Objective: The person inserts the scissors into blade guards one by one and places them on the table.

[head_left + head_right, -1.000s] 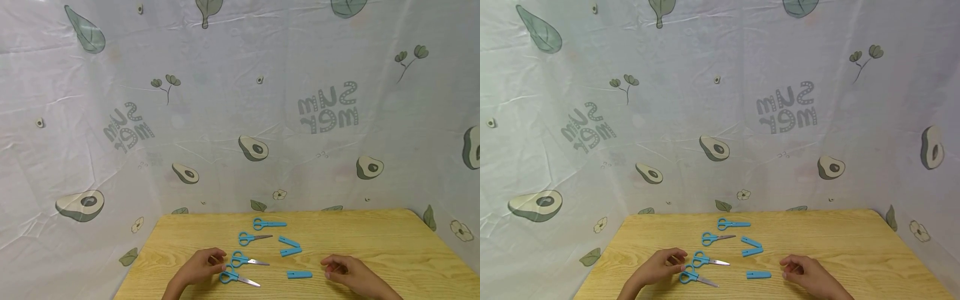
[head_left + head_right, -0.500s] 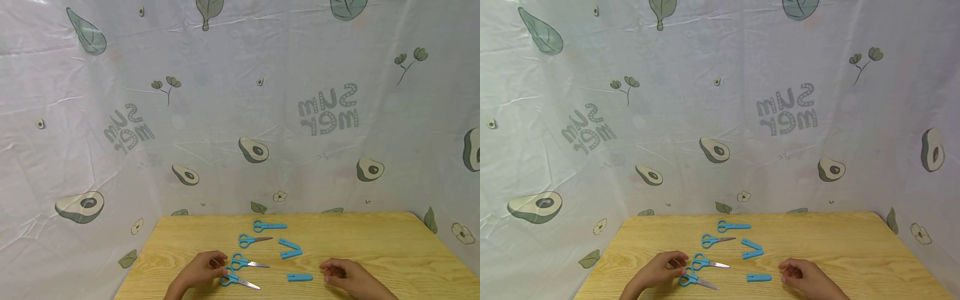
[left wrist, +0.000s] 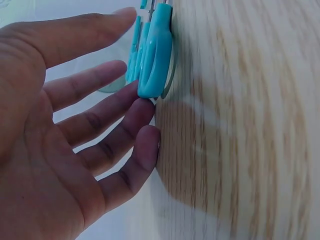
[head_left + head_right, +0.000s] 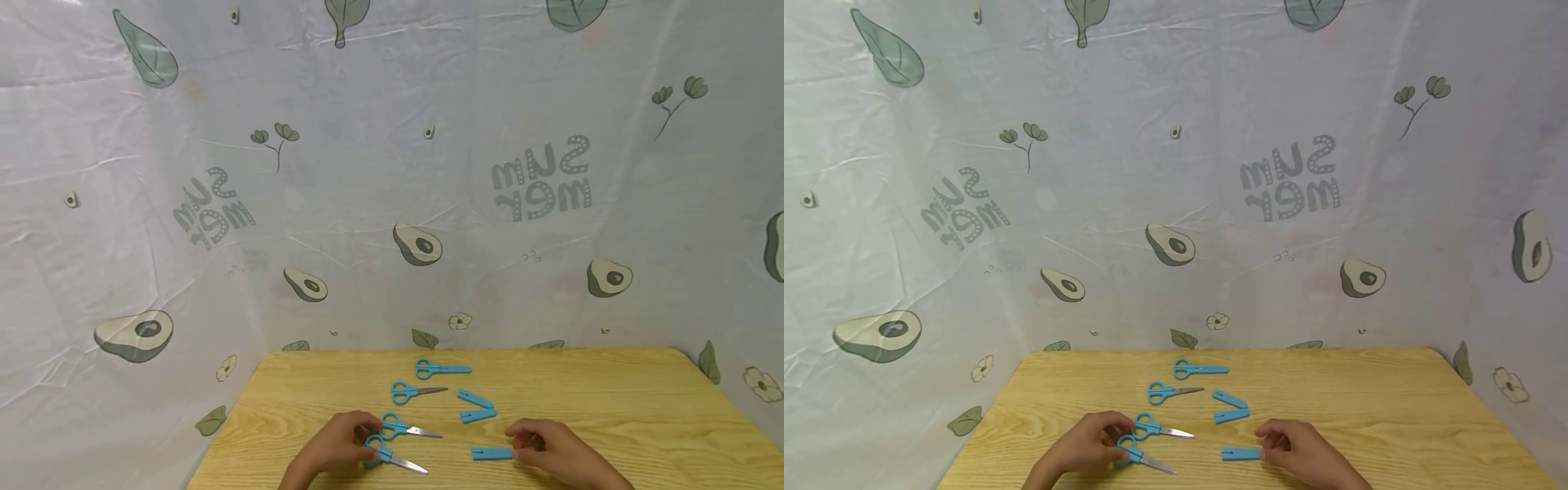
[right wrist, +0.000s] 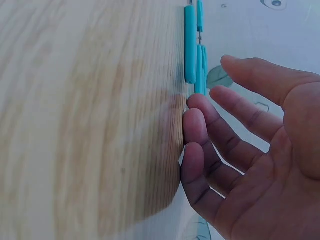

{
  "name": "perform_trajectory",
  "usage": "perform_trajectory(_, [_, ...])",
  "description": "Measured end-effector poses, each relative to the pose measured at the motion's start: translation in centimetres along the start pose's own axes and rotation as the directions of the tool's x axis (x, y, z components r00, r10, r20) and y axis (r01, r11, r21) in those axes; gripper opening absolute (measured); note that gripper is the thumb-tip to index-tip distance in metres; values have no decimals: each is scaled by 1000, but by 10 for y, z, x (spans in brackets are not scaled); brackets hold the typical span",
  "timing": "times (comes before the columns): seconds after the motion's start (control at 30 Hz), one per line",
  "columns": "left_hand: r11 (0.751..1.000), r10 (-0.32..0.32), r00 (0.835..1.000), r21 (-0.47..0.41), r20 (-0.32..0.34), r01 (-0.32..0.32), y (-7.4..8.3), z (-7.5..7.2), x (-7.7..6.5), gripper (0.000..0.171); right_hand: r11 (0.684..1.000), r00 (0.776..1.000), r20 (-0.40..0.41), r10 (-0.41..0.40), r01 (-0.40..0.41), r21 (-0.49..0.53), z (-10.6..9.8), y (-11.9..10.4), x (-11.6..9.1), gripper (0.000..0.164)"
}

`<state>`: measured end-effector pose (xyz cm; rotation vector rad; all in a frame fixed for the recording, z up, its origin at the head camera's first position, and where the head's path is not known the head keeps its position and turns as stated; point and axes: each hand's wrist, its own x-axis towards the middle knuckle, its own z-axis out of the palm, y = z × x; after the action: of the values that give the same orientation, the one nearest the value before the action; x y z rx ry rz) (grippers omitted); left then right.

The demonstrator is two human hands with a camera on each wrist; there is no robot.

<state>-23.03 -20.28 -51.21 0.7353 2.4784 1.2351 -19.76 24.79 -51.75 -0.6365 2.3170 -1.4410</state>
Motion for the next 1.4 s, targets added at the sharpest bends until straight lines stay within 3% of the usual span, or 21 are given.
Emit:
perform_trajectory(0.23, [996,60,998,65,14,-61,-5,2,2,45,998,1000,13,-17,18,-56,8,-4,17,36])
perform_trajectory(0.37, [998,40,999,44,-17,-39,1,9,4,43,992,1000,15,-27,29,-123,10,-7,24,38])
perform_trajectory(0.5, [996,32,999,88,-35,-29,5,16,6,44,988,999,28,-45,48,-144,12,-8,26,40])
perform_trajectory(0.77, [972,98,995,216,-1,-95,0,19,9,39,982,998,14,-58,60,-178,17,-13,24,22])
perform_trajectory(0.83, [971,85,996,226,0,-82,2,19,8,38,981,998,11,-57,58,-183,18,-14,24,20])
perform_trajectory(0.97, [972,58,998,229,-15,-53,10,20,7,37,976,998,-2,-55,53,-211,20,-15,25,17])
perform_trajectory(1.13, [981,16,1000,196,-24,-11,9,21,9,27,973,1000,-14,-26,22,-231,22,-17,26,15])
perform_trajectory(1.4, [990,32,999,138,-41,-26,6,14,8,22,970,999,-27,41,-46,-241,19,-20,27,7])
